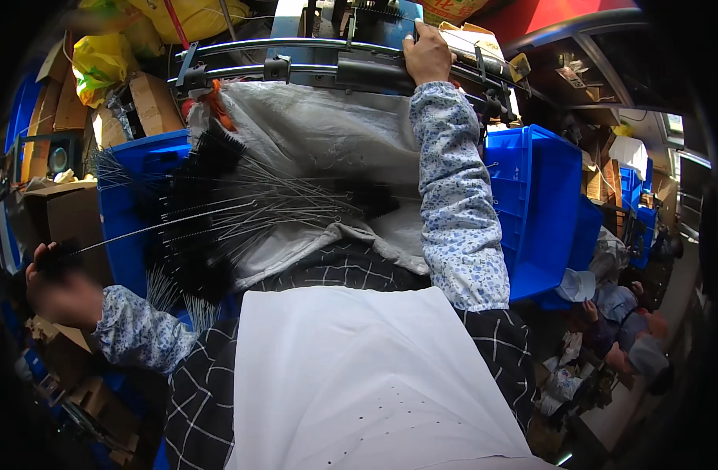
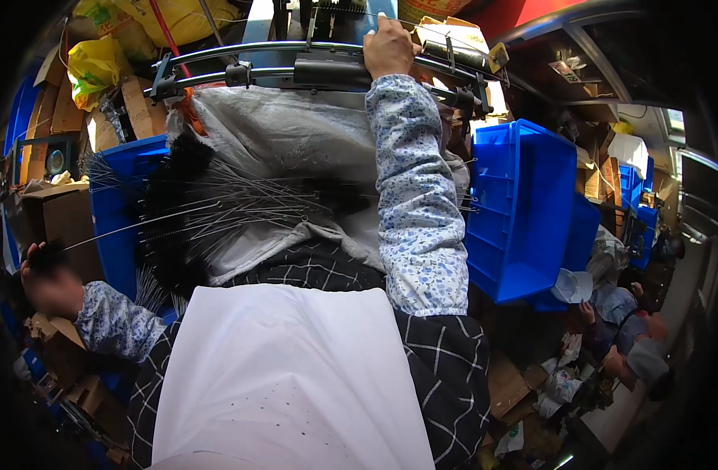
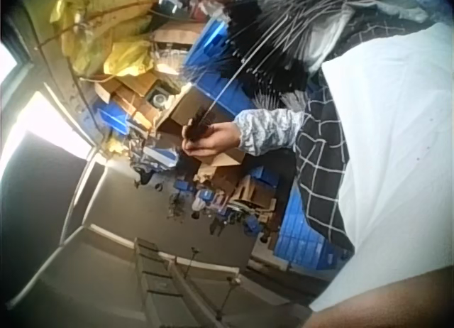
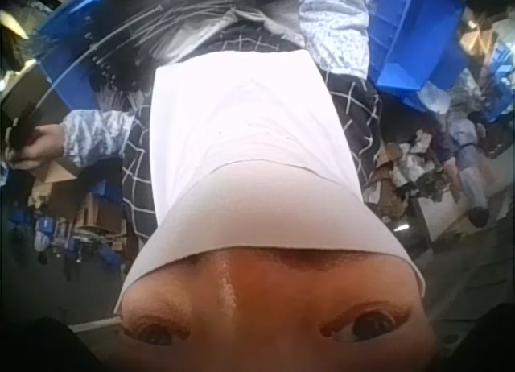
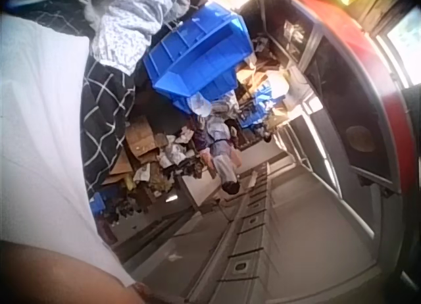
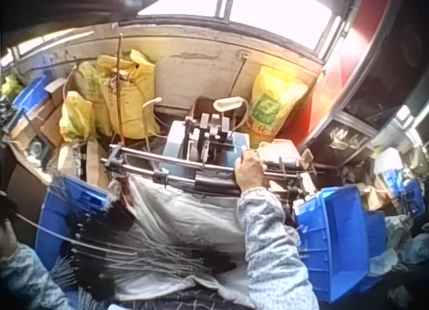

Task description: The person repeatedly picks up a bundle of black bristles and a metal wire handle, inserts the bristles into a machine, and secures them. The person then removes the assembled broom head and places it into a blue bin. This process is repeated continuously throughout the video.

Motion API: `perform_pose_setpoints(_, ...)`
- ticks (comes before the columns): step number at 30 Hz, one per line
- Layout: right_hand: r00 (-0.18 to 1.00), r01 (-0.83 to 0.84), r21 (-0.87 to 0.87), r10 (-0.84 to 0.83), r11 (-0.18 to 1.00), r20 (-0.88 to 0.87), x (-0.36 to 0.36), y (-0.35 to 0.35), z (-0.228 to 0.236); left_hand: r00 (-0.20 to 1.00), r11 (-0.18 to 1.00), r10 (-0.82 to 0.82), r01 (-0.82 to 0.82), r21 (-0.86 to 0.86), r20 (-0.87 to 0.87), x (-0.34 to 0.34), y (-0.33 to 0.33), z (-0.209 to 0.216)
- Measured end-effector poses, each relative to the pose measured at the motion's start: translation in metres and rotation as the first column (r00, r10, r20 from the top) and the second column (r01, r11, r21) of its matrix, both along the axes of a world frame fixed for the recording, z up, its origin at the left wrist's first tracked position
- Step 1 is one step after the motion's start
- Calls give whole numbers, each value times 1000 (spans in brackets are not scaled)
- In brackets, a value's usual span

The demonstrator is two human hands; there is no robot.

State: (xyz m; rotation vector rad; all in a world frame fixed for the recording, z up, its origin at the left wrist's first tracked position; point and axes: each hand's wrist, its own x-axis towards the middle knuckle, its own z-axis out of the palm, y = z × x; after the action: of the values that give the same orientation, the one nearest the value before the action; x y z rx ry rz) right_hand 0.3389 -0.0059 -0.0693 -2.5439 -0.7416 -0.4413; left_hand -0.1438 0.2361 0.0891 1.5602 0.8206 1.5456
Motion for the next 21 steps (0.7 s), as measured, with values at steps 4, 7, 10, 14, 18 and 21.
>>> perform_pose_setpoints(4,1000,1,0,-1,1000,6,-8,10,2,994,992,-94,89,-86,-58,18,-25,-11)
perform_pose_setpoints(7,999,-6,-42,4,999,-37,-14,23,5,974,960,-224,221,-172,-3,33,-37,-26)
perform_pose_setpoints(10,998,11,-76,-15,997,-55,-29,36,15,945,919,-326,317,-233,0,68,-60,-39)
perform_pose_setpoints(14,998,-10,-66,5,998,-70,-38,54,13,894,845,-446,434,-314,36,96,-87,-42)
perform_pose_setpoints(18,999,-14,-102,10,995,-36,-36,50,8,871,818,-490,472,-327,33,104,-93,-46)
perform_pose_setpoints(21,999,-24,-90,22,996,-27,-22,33,4,883,831,-467,455,-319,44,98,-86,-50)
